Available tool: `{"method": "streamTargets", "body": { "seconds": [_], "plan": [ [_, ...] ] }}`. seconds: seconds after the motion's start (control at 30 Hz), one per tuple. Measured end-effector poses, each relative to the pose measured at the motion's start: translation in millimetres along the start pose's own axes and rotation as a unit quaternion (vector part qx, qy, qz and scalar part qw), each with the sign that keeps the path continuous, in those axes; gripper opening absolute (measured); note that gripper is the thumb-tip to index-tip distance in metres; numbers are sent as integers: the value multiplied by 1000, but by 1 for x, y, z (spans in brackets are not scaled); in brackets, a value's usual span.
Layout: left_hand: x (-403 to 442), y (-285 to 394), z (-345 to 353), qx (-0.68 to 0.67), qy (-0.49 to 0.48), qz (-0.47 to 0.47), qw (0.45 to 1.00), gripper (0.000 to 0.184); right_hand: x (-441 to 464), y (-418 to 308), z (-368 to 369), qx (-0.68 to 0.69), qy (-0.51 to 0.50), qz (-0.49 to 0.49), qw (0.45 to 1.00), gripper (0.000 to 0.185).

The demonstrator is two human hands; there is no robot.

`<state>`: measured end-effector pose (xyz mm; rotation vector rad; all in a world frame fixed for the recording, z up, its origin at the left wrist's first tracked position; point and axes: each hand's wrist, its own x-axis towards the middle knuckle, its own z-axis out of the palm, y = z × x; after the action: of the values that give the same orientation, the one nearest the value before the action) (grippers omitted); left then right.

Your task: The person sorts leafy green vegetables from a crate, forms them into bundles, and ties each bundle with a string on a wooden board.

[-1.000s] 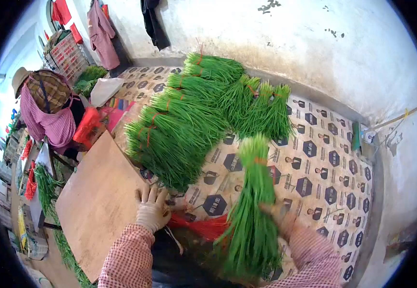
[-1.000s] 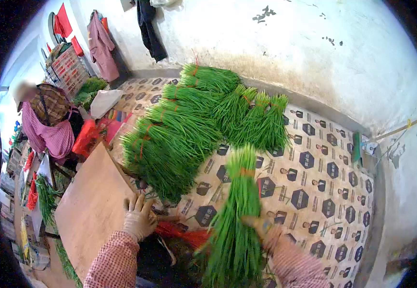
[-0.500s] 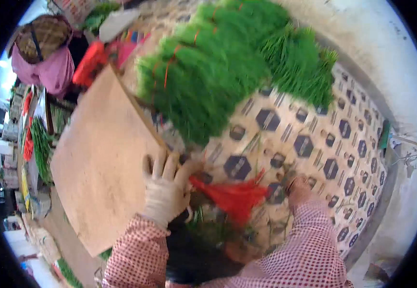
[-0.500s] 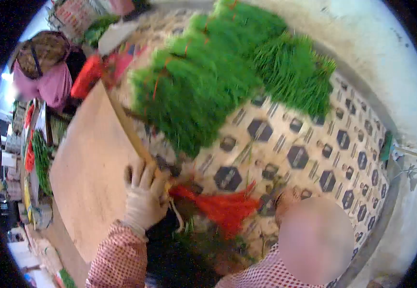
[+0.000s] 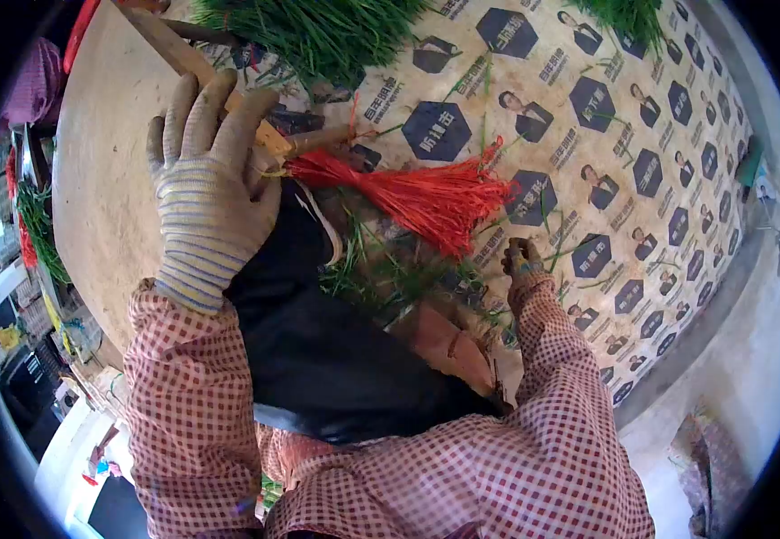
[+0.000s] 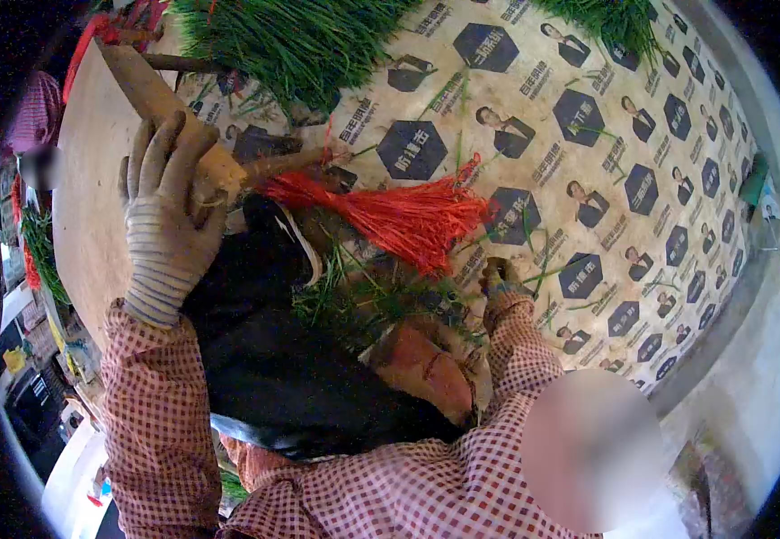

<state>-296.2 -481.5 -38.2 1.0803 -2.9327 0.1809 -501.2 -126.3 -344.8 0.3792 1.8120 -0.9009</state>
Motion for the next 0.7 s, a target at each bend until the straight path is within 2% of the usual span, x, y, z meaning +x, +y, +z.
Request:
{"method": "streamTargets", "body": {
  "seconds": [0.03, 0.07, 0.13, 0.17, 0.23, 0.3, 0.37, 0.53, 0.7],
  "plan": [
    [-1, 0, 0, 0, -2, 0, 1000, 64, 13, 4, 1, -3, -1, 0, 1000, 34],
    [-1, 0, -1, -1, -2, -4, 1000, 64, 31, 14, 2, 26, -17, -74, 997, 35],
    [1, 2, -6, -17, -8, -5, 1000, 63, 92, 47, 1, -44, -9, -145, 988, 39],
    [1, 3, -6, -15, -9, -9, 1000, 63, 88, 38, 9, -47, -13, -145, 988, 39],
    [1, 1, -7, -29, -14, -4, 999, 61, 66, 11, 35, 10, -29, -69, 997, 42],
    [4, 1, -8, -24, -18, -8, 1000, 62, 44, -13, 46, -4, -52, -71, 996, 40],
    [2, 3, -9, -25, -20, -9, 999, 63, 27, -30, 43, -160, -53, -32, 985, 38],
    [3, 2, -4, -41, 0, -8, 999, 61, -8, -3, -8, -229, -14, -69, 971, 36],
    [-2, 3, 4, -100, -29, -31, 994, 56, -42, -13, -30, -325, -52, -128, 936, 33]
  ]
}}
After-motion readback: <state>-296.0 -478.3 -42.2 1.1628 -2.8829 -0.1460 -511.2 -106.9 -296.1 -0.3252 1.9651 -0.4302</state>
